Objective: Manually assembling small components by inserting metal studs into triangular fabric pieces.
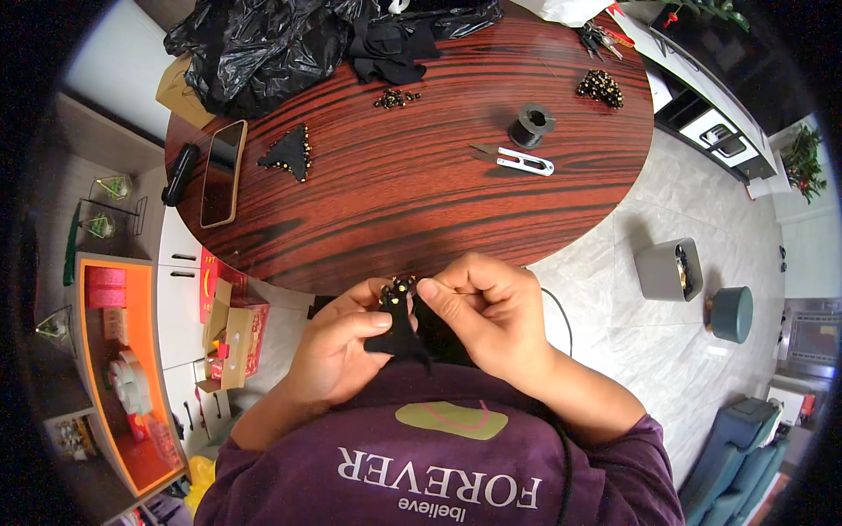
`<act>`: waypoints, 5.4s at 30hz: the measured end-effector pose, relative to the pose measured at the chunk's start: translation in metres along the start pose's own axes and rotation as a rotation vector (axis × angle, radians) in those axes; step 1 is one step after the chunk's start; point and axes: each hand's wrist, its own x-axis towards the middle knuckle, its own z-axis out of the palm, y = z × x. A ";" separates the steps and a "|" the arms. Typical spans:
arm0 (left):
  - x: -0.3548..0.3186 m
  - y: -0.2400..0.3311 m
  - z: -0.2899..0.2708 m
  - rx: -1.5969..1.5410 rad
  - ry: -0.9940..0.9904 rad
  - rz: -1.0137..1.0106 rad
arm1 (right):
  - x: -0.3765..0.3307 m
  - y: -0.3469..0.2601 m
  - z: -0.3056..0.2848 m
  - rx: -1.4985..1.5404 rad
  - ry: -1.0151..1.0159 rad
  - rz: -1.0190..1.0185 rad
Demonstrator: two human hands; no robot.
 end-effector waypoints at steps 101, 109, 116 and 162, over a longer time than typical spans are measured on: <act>0.236 0.109 -0.007 1.923 0.273 0.689 | 0.053 -0.032 -0.094 -0.422 0.079 0.022; 0.213 0.099 -0.017 2.106 0.362 0.810 | 0.041 -0.028 -0.088 -0.470 0.087 -0.049; 0.162 0.088 -0.015 1.141 0.205 0.548 | 0.033 -0.025 -0.080 -0.376 0.069 -0.065; 0.028 0.011 0.009 -0.447 -0.322 -0.122 | 0.005 -0.026 -0.019 -0.512 -0.104 -0.363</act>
